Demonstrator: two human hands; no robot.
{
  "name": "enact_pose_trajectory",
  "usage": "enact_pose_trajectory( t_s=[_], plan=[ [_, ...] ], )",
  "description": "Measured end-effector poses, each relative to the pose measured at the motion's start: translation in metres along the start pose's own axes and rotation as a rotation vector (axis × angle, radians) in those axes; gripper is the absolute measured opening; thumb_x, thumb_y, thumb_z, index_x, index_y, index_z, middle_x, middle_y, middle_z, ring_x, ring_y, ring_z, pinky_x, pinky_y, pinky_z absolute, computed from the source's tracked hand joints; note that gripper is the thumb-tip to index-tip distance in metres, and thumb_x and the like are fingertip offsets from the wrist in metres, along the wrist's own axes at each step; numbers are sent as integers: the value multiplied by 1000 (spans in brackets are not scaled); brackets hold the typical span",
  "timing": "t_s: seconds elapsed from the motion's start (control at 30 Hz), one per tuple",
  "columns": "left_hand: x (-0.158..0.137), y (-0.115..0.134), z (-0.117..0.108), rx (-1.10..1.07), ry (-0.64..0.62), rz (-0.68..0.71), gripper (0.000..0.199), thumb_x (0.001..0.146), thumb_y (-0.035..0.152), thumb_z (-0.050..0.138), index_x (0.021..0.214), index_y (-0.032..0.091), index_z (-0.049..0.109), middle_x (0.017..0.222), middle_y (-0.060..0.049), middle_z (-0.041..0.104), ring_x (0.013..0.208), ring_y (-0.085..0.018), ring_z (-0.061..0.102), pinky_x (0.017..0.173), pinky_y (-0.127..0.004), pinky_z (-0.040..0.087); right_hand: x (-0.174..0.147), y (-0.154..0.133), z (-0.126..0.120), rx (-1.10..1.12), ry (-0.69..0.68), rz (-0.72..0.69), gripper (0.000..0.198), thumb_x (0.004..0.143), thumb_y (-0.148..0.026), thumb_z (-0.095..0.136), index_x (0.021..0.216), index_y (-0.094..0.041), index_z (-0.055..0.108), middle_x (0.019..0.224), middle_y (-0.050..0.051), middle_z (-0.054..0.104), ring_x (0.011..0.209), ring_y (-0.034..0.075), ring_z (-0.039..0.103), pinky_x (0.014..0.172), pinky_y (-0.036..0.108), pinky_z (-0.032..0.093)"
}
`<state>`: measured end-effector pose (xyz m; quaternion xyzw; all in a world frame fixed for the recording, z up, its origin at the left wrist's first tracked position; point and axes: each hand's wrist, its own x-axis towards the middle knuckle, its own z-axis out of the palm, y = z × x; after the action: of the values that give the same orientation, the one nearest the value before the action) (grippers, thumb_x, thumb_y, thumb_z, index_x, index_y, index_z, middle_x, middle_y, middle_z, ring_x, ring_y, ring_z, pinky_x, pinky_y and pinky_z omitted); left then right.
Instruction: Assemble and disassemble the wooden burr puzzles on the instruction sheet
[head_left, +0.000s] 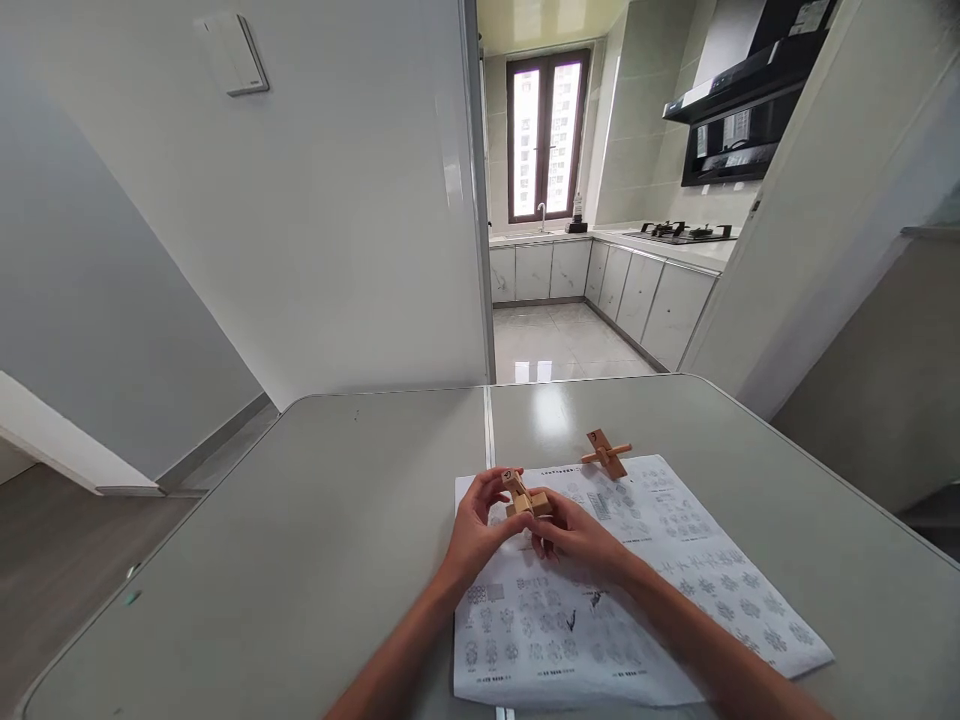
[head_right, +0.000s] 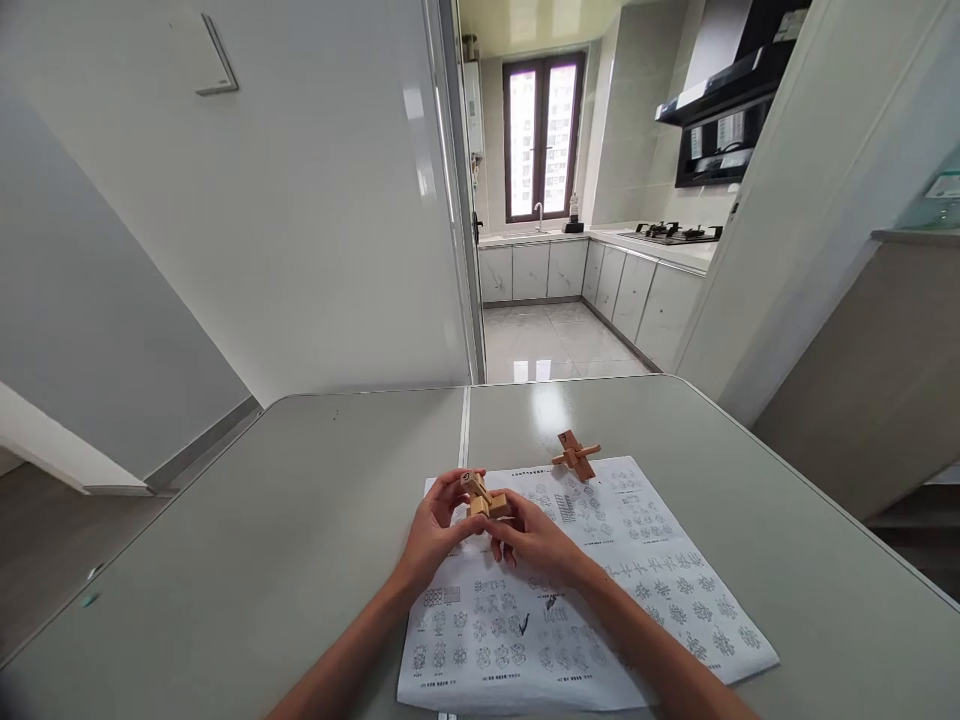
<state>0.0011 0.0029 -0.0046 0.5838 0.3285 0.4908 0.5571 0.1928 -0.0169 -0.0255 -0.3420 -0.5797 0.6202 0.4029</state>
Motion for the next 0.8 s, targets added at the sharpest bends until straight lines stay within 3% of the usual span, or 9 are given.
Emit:
enact_pose_trajectory(
  t_s=[0.17,0.27,0.33,0.47,0.63,0.8],
  plan=[
    [3,2,-3,-121,88,-58,53,77,34,87,123,22,63,140,-14,65,121,-29,63,105,-43,45,4,8,-4,-104,138,-44,46,96,-63,57,115,-21,62,87,4,68,61,14,57,55,28,46],
    [5,3,-5,-229,139,-104,49,85,44,79,123,18,65,135,-16,67,116,-28,65,103,-42,47,4,15,-6,-345,272,-113,35,100,-53,56,112,-22,66,86,3,70,68,18,61,65,32,51],
    [6,3,-5,-294,151,-128,50,87,50,75,123,16,67,132,-16,69,111,-26,67,101,-40,49,3,20,-5,-535,315,-172,27,100,-44,57,116,-25,68,99,5,73,81,21,65,75,35,53],
    [8,1,-5,-383,112,-153,49,89,54,72,118,15,70,128,-14,70,106,-24,67,99,-37,49,4,28,-4,-756,266,-295,27,98,-29,60,124,-31,69,116,6,69,107,25,64,94,41,53],
    [8,0,-6,-401,89,-177,48,89,55,72,115,15,71,125,-14,71,106,-24,67,98,-37,49,4,33,-4,-891,236,-352,33,95,-20,65,124,-33,69,112,6,68,106,26,64,93,43,56],
    [5,3,-4,-339,71,-196,50,87,52,75,121,16,68,125,-15,72,112,-28,68,99,-40,49,2,25,-7,-893,262,-336,42,92,-27,71,132,-34,63,120,7,65,112,28,64,96,45,57]
  ],
)
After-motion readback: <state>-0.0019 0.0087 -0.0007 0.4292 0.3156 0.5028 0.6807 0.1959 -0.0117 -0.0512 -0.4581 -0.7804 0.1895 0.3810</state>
